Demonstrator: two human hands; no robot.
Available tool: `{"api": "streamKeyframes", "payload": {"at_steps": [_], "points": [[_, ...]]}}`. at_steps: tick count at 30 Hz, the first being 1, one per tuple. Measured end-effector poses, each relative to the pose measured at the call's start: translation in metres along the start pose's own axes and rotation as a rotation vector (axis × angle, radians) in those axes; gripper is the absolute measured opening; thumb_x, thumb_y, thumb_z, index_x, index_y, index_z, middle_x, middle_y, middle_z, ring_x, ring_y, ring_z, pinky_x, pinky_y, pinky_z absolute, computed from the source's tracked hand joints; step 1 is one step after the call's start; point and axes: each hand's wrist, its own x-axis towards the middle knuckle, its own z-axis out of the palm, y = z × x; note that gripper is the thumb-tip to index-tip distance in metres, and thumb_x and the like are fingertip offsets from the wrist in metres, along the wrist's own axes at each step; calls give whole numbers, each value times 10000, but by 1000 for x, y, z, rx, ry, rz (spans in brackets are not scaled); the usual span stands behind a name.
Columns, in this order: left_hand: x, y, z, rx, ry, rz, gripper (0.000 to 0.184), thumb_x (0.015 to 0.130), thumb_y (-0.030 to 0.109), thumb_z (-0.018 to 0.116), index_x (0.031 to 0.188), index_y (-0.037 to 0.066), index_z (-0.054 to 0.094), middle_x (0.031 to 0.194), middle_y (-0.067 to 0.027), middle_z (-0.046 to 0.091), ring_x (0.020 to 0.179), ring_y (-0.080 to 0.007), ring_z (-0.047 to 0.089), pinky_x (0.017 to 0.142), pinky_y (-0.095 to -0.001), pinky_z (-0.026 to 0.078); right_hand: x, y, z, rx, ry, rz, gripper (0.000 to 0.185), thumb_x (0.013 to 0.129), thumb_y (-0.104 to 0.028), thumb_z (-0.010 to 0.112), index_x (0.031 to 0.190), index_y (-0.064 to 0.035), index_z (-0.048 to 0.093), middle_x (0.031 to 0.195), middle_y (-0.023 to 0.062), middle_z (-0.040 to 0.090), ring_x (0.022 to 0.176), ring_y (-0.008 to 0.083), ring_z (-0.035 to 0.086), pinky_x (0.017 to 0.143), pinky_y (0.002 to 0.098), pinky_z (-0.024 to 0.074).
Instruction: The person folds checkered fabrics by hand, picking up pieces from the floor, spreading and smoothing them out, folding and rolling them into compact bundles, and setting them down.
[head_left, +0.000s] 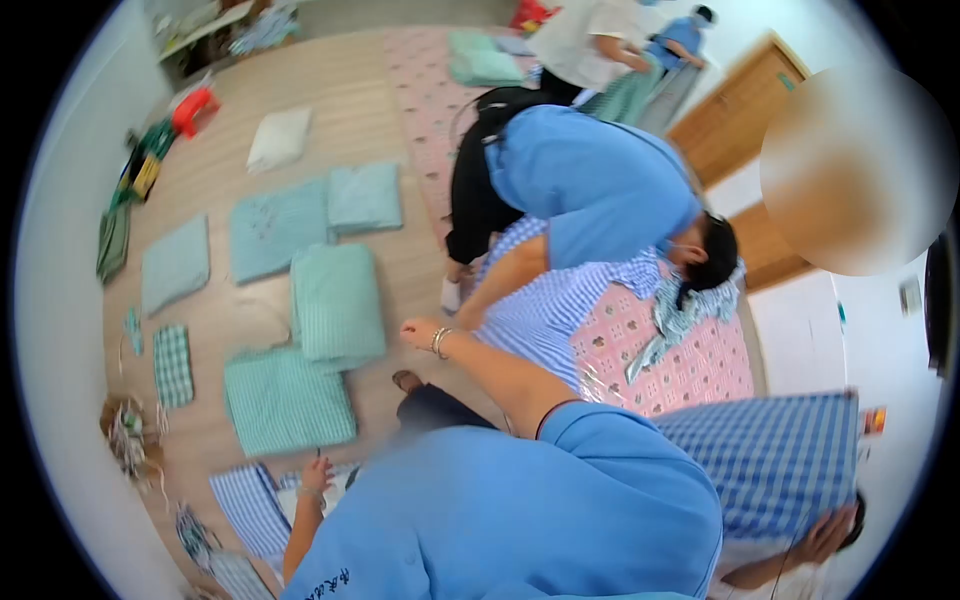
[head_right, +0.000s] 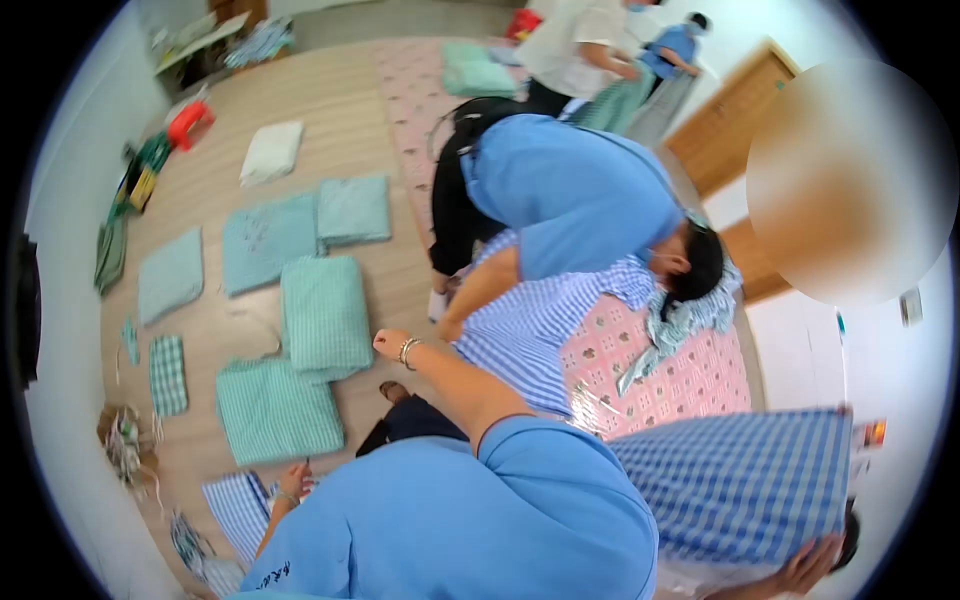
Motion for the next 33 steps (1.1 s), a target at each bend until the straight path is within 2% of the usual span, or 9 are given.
{"api": "streamKeyframes", "payload": {"at_steps": [5, 7, 9, 10, 16, 19, 24, 28, 33], "points": [[19, 17, 14, 147, -154, 92, 303, 823, 320, 448, 952, 55, 520, 890, -55, 575, 723, -186, 567, 546, -328, 429, -94, 43, 1, -93, 97, 202, 311, 765, -319, 466, 908, -65, 574, 843, 137, 592, 784, 256, 559, 718, 353, 429], [2, 29, 20, 239, -211, 88, 336, 812, 279, 492, 1033, 28, 523, 889, -93, 579, 718, -225, 555, 641, -342, 468, -110, 207, 83, -309, 170, 241, 329, 781, -318, 429, 932, -64, 575, 898, 147, 587, 821, 274, 556, 739, 370, 427], [50, 1, 5, 910, -312, 889, 227, 755, 211, 490, 881, 31, 545, 778, -75, 565, 700, -190, 560, 590, -302, 443, -191, 218, 98, -445, -17, 324, 316, 768, -276, 421, 884, -35, 591, 897, 169, 584, 816, 289, 561, 727, 381, 434], [54, 2, 2, 965, -342, 885, 227, 755, 211, 490, 881, 31, 545, 778, -75, 565, 700, -190, 560, 590, -302, 443, -238, 213, 95, -639, -232, 364, 310, 756, -234, 412, 835, -6, 608, 896, 191, 582, 811, 304, 565, 714, 392, 442], [46, 55, 53, 1455, -428, 856, 205, 733, 190, 513, 906, 85, 550, 815, -84, 583, 696, -196, 558, 559, -332, 430, -428, 225, 126, 93, 74, 859, 313, 749, -254, 431, 796, -2, 612, 727, 126, 615, 573, 224, 605, 595, 360, 479], [19, 91, 98, 951, -420, 260, 223, 775, 253, 496, 935, 102, 535, 835, -50, 585, 697, -203, 558, 537, -350, 423, -481, 241, 154, 343, 218, 996, 286, 761, -241, 439, 786, -15, 611, 713, 111, 613, 574, 203, 607, 573, 323, 483], [-2, 129, 226, 952, -367, 113, 279, 795, 315, 472, 982, 111, 507, 923, -37, 568, 699, -193, 548, 565, -355, 418, -521, 267, 184, -290, 65, 536, 338, 812, -263, 380, 728, -4, 579, 683, 85, 601, 634, 200, 580, 592, 328, 464], [-42, 112, 365, 1050, -553, 277, 300, 789, 336, 486, 972, 101, 519, 922, -38, 570, 715, -153, 544, 565, -280, 417, -600, 184, 123, 55, 368, 642, 249, 777, -169, 424, 774, -19, 622, 801, 168, 603, 772, 288, 574, 691, 365, 456], [-134, 42, 507, 1210, -1020, 463, 289, 812, 269, 485, 1028, 84, 531, 907, -52, 585, 713, -155, 561, 605, -280, 434, -682, 259, 174, 407, 509, 993, 261, 778, -219, 433, 890, -56, 604, 940, 165, 574, 830, 277, 558, 755, 382, 424]]}}
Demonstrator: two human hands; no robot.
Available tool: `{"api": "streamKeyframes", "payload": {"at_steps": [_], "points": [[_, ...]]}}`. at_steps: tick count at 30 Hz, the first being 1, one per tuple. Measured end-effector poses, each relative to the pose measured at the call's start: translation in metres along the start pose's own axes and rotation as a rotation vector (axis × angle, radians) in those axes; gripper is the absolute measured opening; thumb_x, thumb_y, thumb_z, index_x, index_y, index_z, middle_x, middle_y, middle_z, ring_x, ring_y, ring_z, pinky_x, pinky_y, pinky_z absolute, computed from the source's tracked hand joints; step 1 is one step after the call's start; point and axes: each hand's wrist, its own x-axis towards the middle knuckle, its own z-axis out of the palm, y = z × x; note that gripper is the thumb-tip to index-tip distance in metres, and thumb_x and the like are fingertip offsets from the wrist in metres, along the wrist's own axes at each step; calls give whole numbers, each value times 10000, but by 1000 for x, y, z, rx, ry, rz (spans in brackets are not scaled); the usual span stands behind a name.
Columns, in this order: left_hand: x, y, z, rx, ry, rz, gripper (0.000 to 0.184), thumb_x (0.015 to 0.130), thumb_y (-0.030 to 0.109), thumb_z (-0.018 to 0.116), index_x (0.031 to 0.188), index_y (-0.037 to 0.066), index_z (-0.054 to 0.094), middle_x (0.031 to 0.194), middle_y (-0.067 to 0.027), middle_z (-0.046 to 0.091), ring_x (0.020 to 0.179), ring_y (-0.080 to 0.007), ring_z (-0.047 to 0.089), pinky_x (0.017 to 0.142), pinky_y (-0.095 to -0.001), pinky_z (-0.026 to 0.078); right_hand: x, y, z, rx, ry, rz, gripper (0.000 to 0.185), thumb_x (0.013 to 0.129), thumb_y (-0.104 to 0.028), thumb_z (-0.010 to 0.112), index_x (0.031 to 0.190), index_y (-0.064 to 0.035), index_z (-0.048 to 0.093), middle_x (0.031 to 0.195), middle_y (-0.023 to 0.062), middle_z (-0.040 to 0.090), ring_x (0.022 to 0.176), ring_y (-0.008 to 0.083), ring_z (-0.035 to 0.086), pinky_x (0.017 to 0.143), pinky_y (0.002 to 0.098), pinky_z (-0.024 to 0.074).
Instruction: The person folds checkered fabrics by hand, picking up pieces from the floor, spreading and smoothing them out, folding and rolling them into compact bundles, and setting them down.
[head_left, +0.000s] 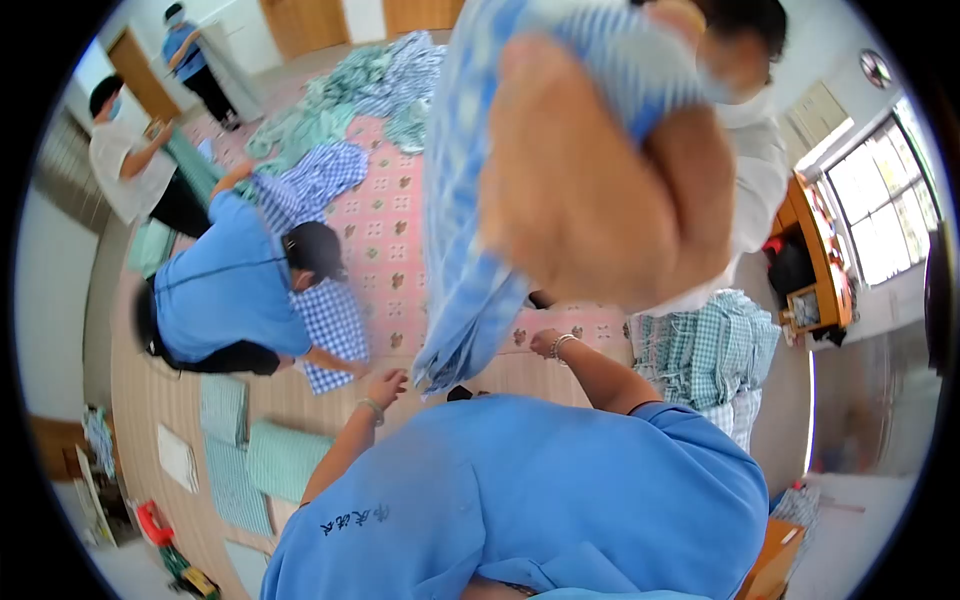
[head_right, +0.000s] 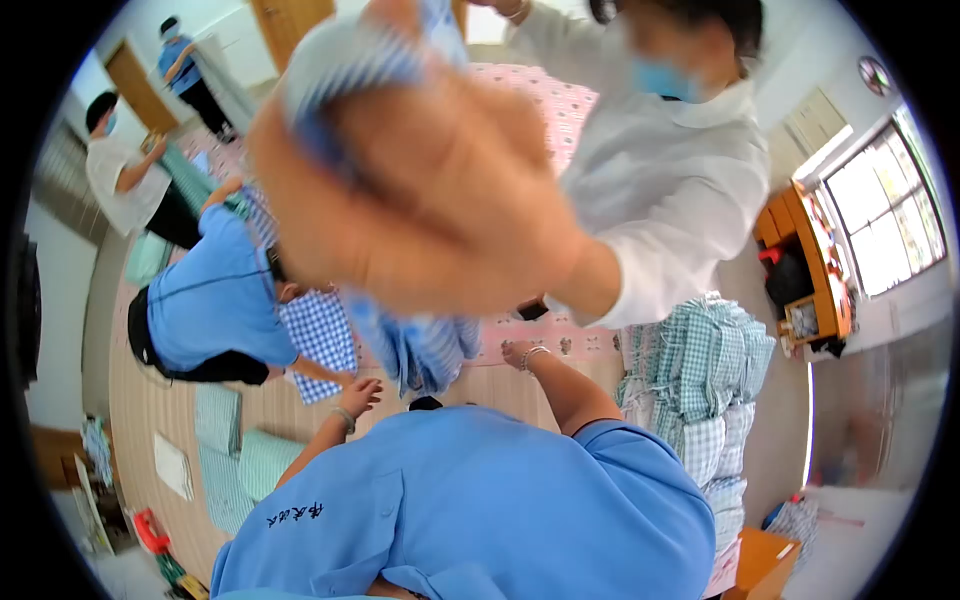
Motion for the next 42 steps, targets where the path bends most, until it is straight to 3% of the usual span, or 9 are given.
{"api": "streamKeyframes", "payload": {"at_steps": [2, 3, 8, 12, 16, 19, 26, 32, 42], "points": [[8, 33, 32, 313, -147, 166, 270, 820, 233, 476, 1018, 63, 549, 875, -71, 597, 720, -149, 567, 632, -280, 439, 123, 147, 84, -337, 448, -255, 311, 795, -308, 439, 933, -68, 580, 956, 123, 583, 795, 265, 570, 729, 392, 435], [-2, 61, 47, 543, -183, 234, 263, 822, 218, 471, 1008, 54, 558, 857, -81, 602, 724, -145, 569, 648, -280, 440, 74, 161, 76, -35, 289, -14, 313, 798, -313, 436, 938, -70, 576, 954, 120, 583, 795, 263, 570, 726, 392, 436], [30, 35, 27, 796, -358, 309, 258, 816, 246, 467, 992, 74, 544, 871, -71, 591, 737, -157, 563, 633, -298, 433, -110, 137, 57, 658, 108, 569, 326, 811, -337, 423, 961, -80, 557, 942, 103, 584, 796, 254, 567, 709, 394, 439], [75, -8, -72, 727, -234, 84, 256, 812, 269, 465, 980, 90, 534, 883, -63, 581, 748, -165, 557, 621, -312, 427, -138, 85, 65, 1330, 417, 730, 336, 823, -356, 413, 979, -88, 542, 932, 90, 585, 797, 246, 564, 695, 395, 442], [92, -8, -118, 469, -135, -245, 254, 807, 292, 462, 967, 106, 524, 895, -55, 572, 758, -174, 551, 609, -326, 421, -136, 117, 80, 2027, 825, 472, 408, 823, -455, 413, 1025, -105, 470, 893, 62, 564, 760, 238, 550, 660, 393, 443], [97, 10, -111, 391, -149, -294, 253, 804, 310, 460, 958, 118, 516, 904, -49, 565, 766, -181, 547, 600, -337, 417, -174, 106, 3, 2241, 1213, 237, 629, 817, -541, 324, 1290, -136, 240, 1292, 114, 321, 1149, 314, 321, 920, 468, 250], [122, 23, -100, 238, -187, -276, 314, 791, 299, 478, 1037, 103, 470, 975, -51, 548, 828, -229, 528, 685, -382, 413, -170, 47, -156, 1892, 1382, -160, 546, 824, -511, 351, 1241, -162, 305, 1161, 70, 461, 1014, 214, 435, 827, 401, 349], [136, 74, -14, 429, -362, -147, 299, 794, 300, 478, 1008, 91, 487, 932, -53, 552, 793, -222, 526, 661, -368, 411, -113, 14, -160, 1657, 904, -32, 457, 836, -448, 354, 1124, -104, 443, 981, 80, 550, 778, 173, 532, 599, 300, 440], [193, 112, 136, 577, -380, -90, 285, 798, 302, 477, 960, 70, 515, 862, -56, 560, 735, -209, 523, 621, -344, 408, -175, 231, -79, 1526, 885, 316, 375, 807, -378, 468, 1021, -76, 522, 923, 69, 580, 703, 152, 560, 643, 286, 464]]}}
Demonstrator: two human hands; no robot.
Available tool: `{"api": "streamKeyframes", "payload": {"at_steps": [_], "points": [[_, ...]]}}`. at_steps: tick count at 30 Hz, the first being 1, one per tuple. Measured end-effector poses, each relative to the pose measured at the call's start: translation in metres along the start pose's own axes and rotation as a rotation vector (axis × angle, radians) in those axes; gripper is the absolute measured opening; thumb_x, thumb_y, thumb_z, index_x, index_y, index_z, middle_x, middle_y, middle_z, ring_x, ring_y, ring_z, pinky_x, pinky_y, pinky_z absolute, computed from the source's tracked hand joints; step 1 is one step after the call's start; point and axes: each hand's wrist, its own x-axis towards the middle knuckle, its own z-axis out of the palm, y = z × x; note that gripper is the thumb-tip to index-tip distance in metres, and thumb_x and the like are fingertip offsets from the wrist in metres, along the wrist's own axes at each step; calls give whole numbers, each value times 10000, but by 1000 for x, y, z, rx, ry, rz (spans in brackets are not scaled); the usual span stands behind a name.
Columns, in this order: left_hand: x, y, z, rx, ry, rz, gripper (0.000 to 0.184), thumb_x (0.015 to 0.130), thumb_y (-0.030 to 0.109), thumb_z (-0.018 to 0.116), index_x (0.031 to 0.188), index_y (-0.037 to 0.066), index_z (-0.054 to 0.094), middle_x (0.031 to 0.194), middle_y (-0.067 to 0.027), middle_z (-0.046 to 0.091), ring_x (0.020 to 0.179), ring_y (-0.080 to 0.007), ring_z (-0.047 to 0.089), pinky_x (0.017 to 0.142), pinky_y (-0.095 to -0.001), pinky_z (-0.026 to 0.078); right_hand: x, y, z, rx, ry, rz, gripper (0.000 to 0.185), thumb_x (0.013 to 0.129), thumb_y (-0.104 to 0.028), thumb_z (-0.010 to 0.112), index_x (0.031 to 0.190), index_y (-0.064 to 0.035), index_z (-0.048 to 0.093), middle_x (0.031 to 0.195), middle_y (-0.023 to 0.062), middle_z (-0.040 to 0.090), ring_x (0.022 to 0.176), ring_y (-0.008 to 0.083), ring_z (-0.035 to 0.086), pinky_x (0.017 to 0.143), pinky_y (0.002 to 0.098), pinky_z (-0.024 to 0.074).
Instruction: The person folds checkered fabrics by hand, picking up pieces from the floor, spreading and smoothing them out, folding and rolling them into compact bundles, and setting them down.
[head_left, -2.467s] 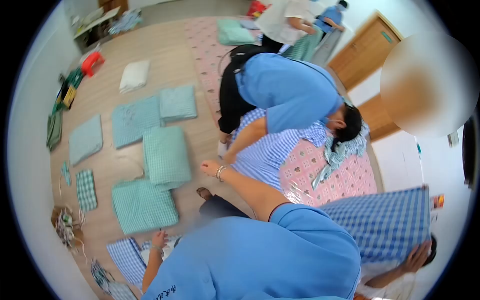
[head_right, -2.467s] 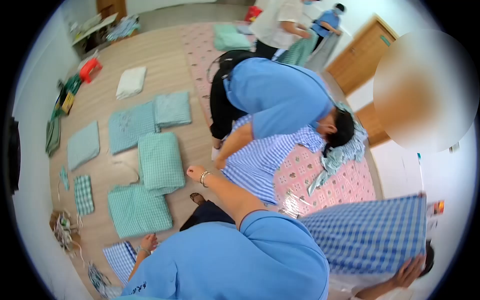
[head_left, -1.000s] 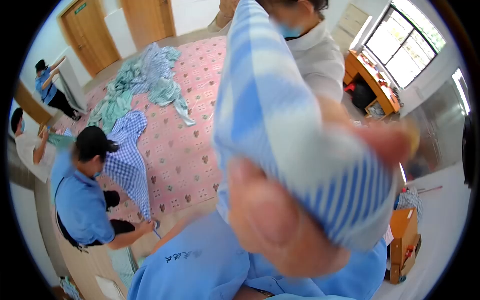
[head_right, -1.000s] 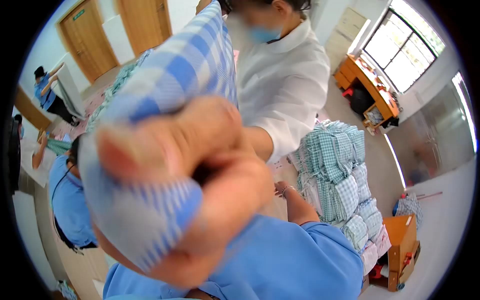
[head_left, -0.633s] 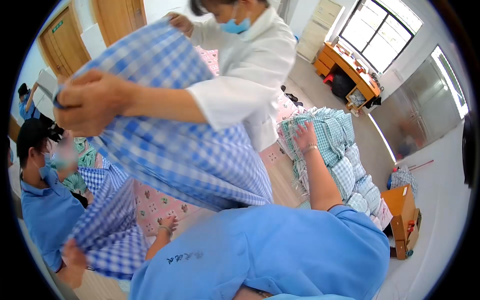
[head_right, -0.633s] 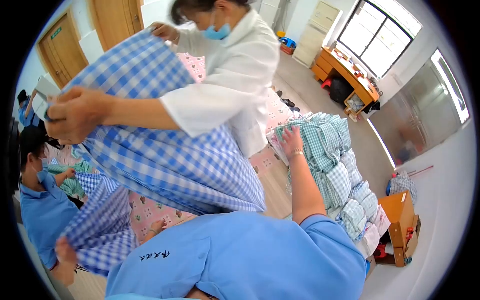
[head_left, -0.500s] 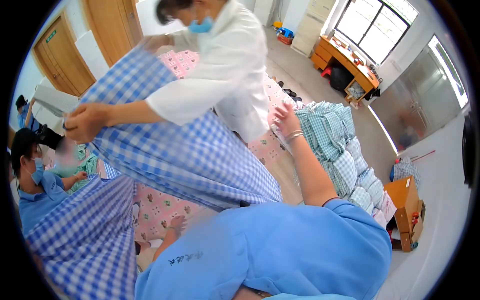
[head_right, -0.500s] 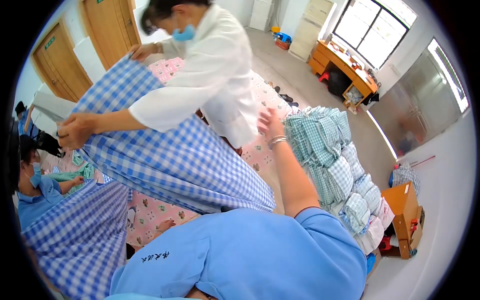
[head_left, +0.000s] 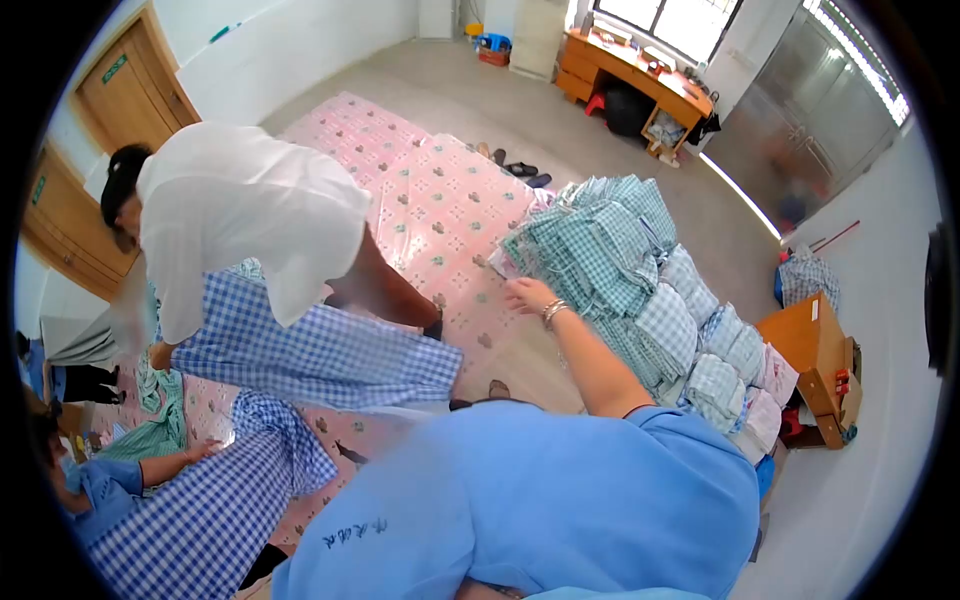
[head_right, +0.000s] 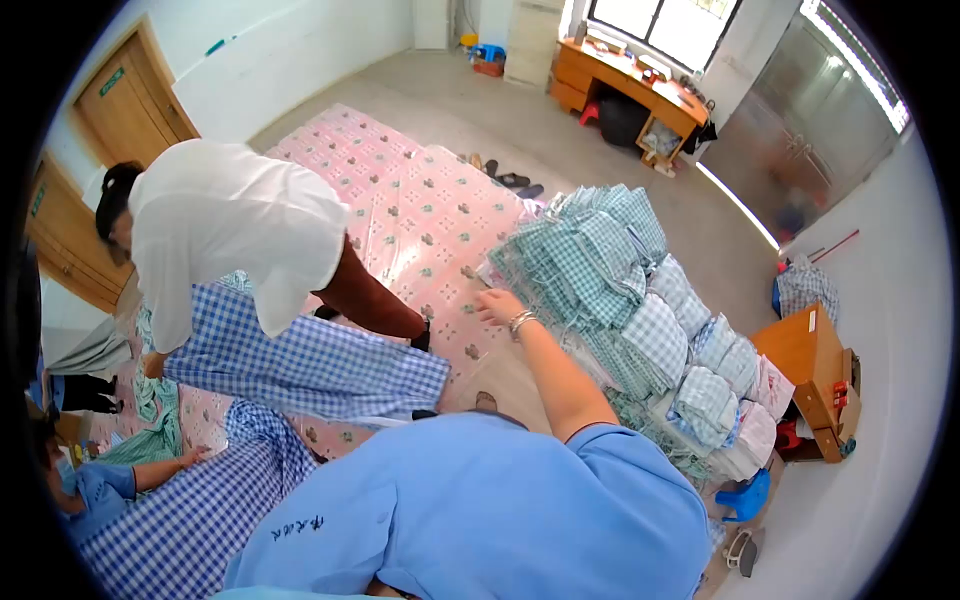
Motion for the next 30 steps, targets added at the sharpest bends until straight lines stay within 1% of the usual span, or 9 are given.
{"api": "streamKeyframes", "payload": {"at_steps": [6, 7, 9, 10, 13, 19, 21, 26, 30], "points": [[58, 77, 37, 776, 361, 1042, 283, 801, 303, 477, 931, 58, 531, 820, -58, 564, 700, -202, 522, 596, -330, 406, 12, 96, -145, 56, 226, 224, 266, 772, -277, 503, 929, -65, 538, 808, 54, 584, 589, 127, 542, 487, 259, 440], [62, 99, 46, 663, 340, 965, 283, 801, 304, 477, 926, 56, 534, 813, -58, 565, 694, -201, 522, 592, -327, 406, 9, 108, -160, 77, 250, 280, 252, 768, -257, 495, 899, -46, 535, 777, 61, 580, 540, 127, 526, 438, 257, 415], [44, 212, 74, 33, -23, 243, 276, 831, 246, 417, 919, 27, 560, 798, -136, 564, 718, -209, 545, 636, -302, 427, 1, 129, -180, 12, 327, 443, 195, 760, -205, 495, 861, -43, 533, 726, 62, 569, 485, 131, 505, 391, 252, 393], [51, 243, 82, 208, -12, 233, 278, 831, 250, 442, 931, 17, 555, 830, -87, 571, 725, -168, 540, 624, -271, 438, 0, 142, -189, 36, 350, 499, 178, 756, -193, 496, 842, -44, 538, 713, 64, 568, 487, 138, 512, 391, 256, 395], [50, 302, 101, -59, -34, 283, 263, 822, 232, 467, 944, 15, 554, 865, -54, 572, 741, -152, 535, 636, -282, 448, 13, 208, -214, -39, 203, 572, 142, 757, -179, 494, 790, -52, 550, 695, 71, 570, 512, 153, 540, 396, 273, 409], [130, 346, 89, 310, -93, 193, 240, 802, 239, 508, 893, 27, 575, 794, -34, 574, 690, -114, 525, 628, -245, 436, 30, 182, -191, -79, 111, 532, 143, 779, -185, 488, 829, -67, 551, 703, 62, 575, 540, 156, 558, 416, 295, 428], [172, 365, 89, 231, -115, 262, 246, 801, 249, 505, 867, 26, 582, 754, -34, 575, 658, -114, 524, 615, -245, 431, 50, 162, -196, -242, 16, 422, 151, 779, -189, 491, 850, -70, 549, 709, 59, 576, 545, 157, 560, 418, 296, 428], [225, 499, 118, 445, -336, 480, 322, 810, 299, 488, 975, 33, 564, 876, -70, 583, 751, -152, 543, 664, -278, 441, 137, 122, -216, 57, 355, 691, 229, 791, -216, 482, 942, -54, 542, 776, 71, 591, 559, 159, 569, 432, 285, 435], [277, 578, 135, 654, -355, 869, 318, 800, 296, 479, 989, 55, 565, 931, -101, 586, 818, -217, 553, 737, -316, 428, 216, 4, -228, -52, 260, 506, 261, 792, -232, 499, 978, -53, 536, 802, 74, 593, 617, 157, 584, 467, 266, 443]]}}
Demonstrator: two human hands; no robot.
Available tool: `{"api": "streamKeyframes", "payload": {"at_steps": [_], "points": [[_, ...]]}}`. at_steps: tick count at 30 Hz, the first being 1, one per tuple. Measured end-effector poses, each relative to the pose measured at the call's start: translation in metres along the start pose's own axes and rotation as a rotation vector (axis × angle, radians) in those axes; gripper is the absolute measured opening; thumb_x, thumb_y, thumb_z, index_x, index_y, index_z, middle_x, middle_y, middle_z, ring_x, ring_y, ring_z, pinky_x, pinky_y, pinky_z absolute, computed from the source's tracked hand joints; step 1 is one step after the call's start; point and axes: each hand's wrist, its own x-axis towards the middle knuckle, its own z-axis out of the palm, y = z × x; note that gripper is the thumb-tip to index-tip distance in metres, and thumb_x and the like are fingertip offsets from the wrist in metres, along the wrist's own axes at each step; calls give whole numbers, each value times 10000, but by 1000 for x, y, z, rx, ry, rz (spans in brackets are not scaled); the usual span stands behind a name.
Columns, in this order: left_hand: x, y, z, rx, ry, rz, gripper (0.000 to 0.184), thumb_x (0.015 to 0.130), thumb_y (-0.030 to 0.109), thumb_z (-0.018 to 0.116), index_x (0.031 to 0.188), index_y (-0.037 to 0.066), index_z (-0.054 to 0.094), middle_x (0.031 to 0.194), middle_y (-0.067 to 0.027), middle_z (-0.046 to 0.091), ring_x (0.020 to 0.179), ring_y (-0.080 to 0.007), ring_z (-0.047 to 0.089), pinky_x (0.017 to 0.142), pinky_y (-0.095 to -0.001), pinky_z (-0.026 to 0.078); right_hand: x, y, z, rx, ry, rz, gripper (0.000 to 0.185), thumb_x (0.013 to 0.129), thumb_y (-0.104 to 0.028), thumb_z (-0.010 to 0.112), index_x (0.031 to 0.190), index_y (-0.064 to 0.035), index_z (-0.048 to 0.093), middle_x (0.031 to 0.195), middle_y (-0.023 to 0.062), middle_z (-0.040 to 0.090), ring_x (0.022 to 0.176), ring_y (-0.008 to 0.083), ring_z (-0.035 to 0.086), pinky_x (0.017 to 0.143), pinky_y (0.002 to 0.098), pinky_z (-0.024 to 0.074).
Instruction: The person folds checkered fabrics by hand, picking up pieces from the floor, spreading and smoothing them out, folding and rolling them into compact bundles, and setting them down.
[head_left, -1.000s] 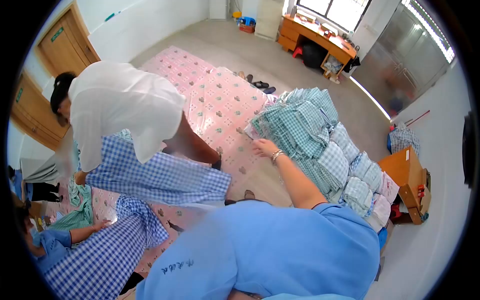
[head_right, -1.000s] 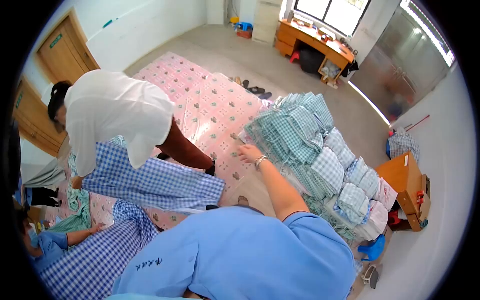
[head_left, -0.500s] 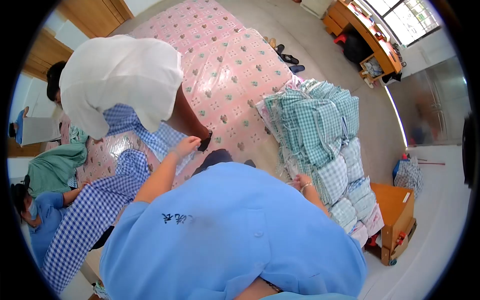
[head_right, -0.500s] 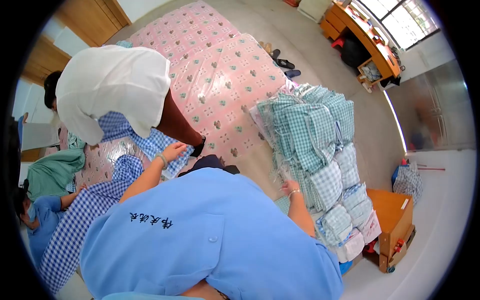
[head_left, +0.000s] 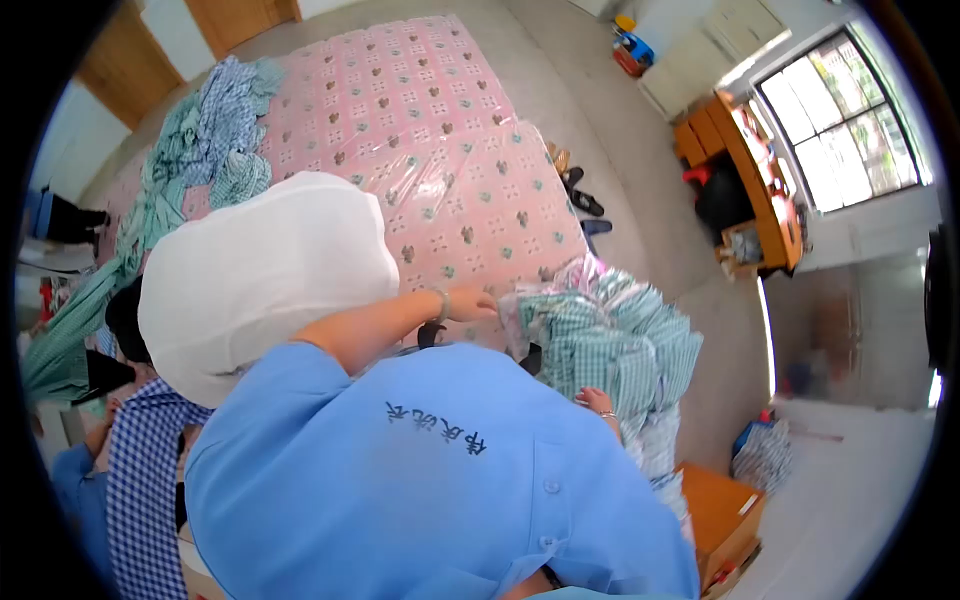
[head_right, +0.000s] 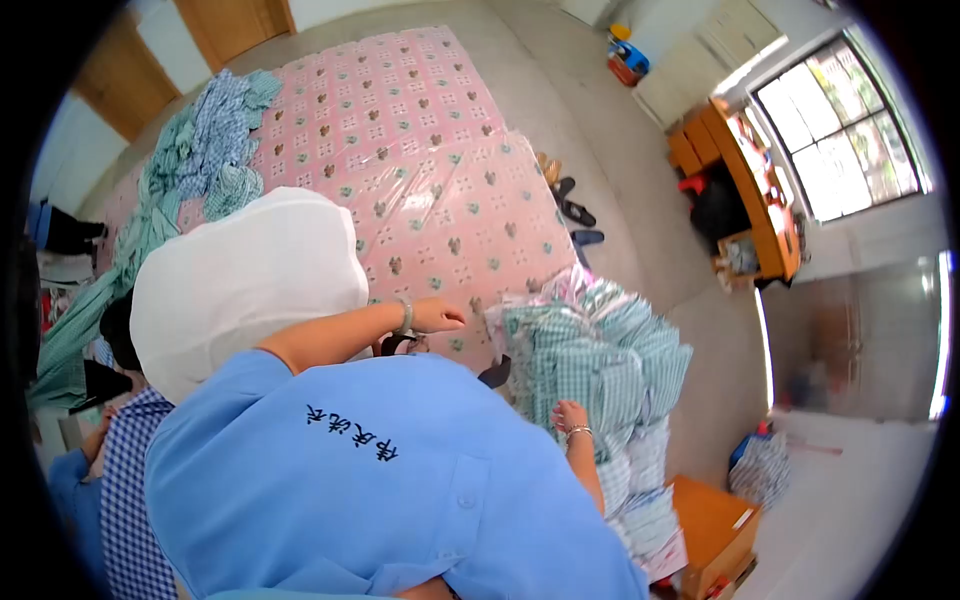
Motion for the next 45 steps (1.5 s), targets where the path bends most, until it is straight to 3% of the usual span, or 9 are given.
{"api": "streamKeyframes", "payload": {"at_steps": [11, 19, 21, 25, 30, 34, 36, 40, 45], "points": [[75, -104, -123, 95, -36, -382, 297, 779, 301, 468, 919, 69, 590, 880, -116, 601, 812, -268, 557, 739, -353, 422, 165, -189, 9, -147, -177, -146, 250, 793, -267, 503, 924, -57, 538, 806, 64, 585, 639, 165, 576, 474, 261, 436], [54, -157, -174, -1011, 904, -805, 242, 763, 262, 486, 806, 44, 581, 639, -59, 566, 508, -139, 511, 444, -276, 413, 394, -362, -40, -317, -511, 14, 225, 800, -265, 462, 892, -73, 537, 806, 70, 581, 624, 182, 560, 459, 282, 429], [50, -155, -170, -892, 859, -899, 237, 786, 276, 476, 822, 63, 574, 676, -39, 570, 553, -126, 519, 458, -264, 408, 493, -415, -62, -129, -702, 233, 221, 802, -264, 451, 883, -77, 537, 806, 71, 580, 620, 186, 556, 455, 287, 427], [54, -159, -174, -815, 697, -957, 245, 789, 282, 485, 827, 59, 580, 692, -47, 576, 544, -132, 521, 474, -263, 413, 372, -637, 83, -492, -146, -247, 211, 795, -258, 444, 899, -93, 525, 786, 63, 571, 602, 169, 544, 445, 302, 417], [59, -230, -177, -598, 668, -838, 257, 763, 290, 521, 821, 59, 618, 691, -62, 589, 606, -132, 531, 596, -299, 435, 354, -737, 260, -539, -556, -689, 210, 811, -237, 445, 888, -52, 506, 732, 59, 558, 562, 121, 520, 451, 227, 414], [39, -263, -245, -332, 755, -924, 274, 764, 282, 496, 847, 53, 623, 743, -94, 606, 677, -178, 554, 686, -351, 429, 325, -756, 376, -534, -894, -360, 133, 824, -203, 479, 847, -72, 490, 644, 64, 494, 488, 112, 484, 359, 232, 374], [8, -267, -316, -523, 371, -983, 318, 776, 304, 471, 931, 61, 607, 873, -121, 607, 769, -235, 568, 731, -360, 424, 413, -756, 404, -1302, -1241, -1172, 162, 830, -213, 451, 860, -62, 502, 679, 94, 523, 580, 185, 552, 391, 272, 417], [-38, -337, -373, -518, 782, -1081, 348, 784, 317, 442, 972, 64, 590, 864, -123, 601, 756, -255, 568, 727, -368, 422, 382, -778, 503, -1244, -814, -558, 194, 832, -198, 416, 884, -36, 508, 683, 107, 531, 590, 194, 550, 420, 274, 437], [-86, -383, -423, -467, 1189, -1158, 352, 778, 327, 442, 936, 50, 593, 791, -129, 601, 727, -254, 567, 679, -376, 435, 343, -832, 635, -1118, -824, -478, 196, 830, -194, 416, 884, -32, 511, 687, 107, 535, 596, 196, 551, 429, 277, 441]]}}
